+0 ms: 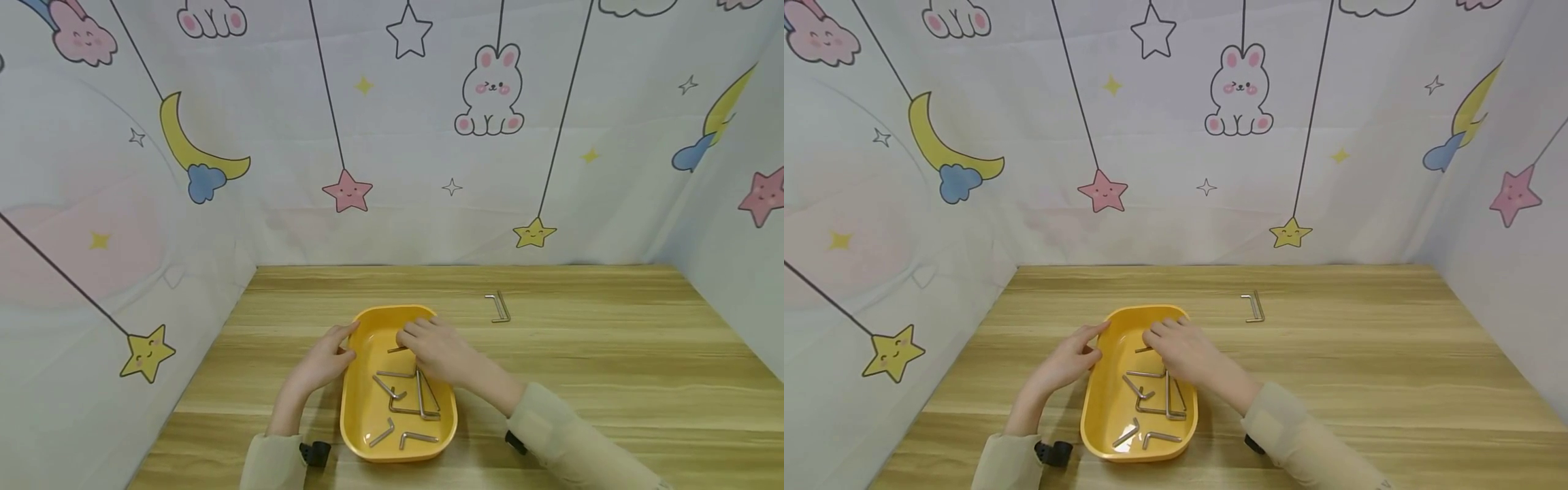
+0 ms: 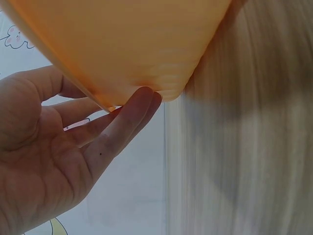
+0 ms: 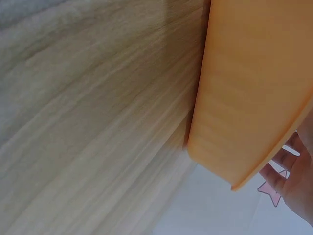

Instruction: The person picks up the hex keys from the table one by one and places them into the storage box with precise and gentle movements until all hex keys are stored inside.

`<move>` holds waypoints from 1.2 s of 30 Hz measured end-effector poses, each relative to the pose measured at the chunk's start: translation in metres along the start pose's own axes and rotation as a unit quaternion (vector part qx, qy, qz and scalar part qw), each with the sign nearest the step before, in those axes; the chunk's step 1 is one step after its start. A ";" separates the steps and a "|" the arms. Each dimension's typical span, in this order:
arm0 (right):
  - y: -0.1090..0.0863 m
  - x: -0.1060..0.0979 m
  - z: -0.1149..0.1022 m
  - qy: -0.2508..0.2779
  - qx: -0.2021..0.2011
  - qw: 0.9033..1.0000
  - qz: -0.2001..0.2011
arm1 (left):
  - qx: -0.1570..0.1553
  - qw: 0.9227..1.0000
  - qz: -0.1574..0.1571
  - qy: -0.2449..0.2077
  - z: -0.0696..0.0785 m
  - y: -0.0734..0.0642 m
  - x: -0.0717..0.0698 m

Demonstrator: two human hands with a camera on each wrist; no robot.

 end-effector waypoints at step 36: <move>0.012 0.033 -0.002 0.021 -0.002 0.994 -0.109 | 0.006 1.000 0.000 0.008 -0.002 0.001 0.000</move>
Point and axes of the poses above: each hand's wrist, its own y-axis towards the middle knuckle, its own x-axis out of the palm, z = x × y, the point moved 10 cm from there along y, towards the middle knuckle, and after that the axes turned 7 degrees about -z, right-handed, at the moved point
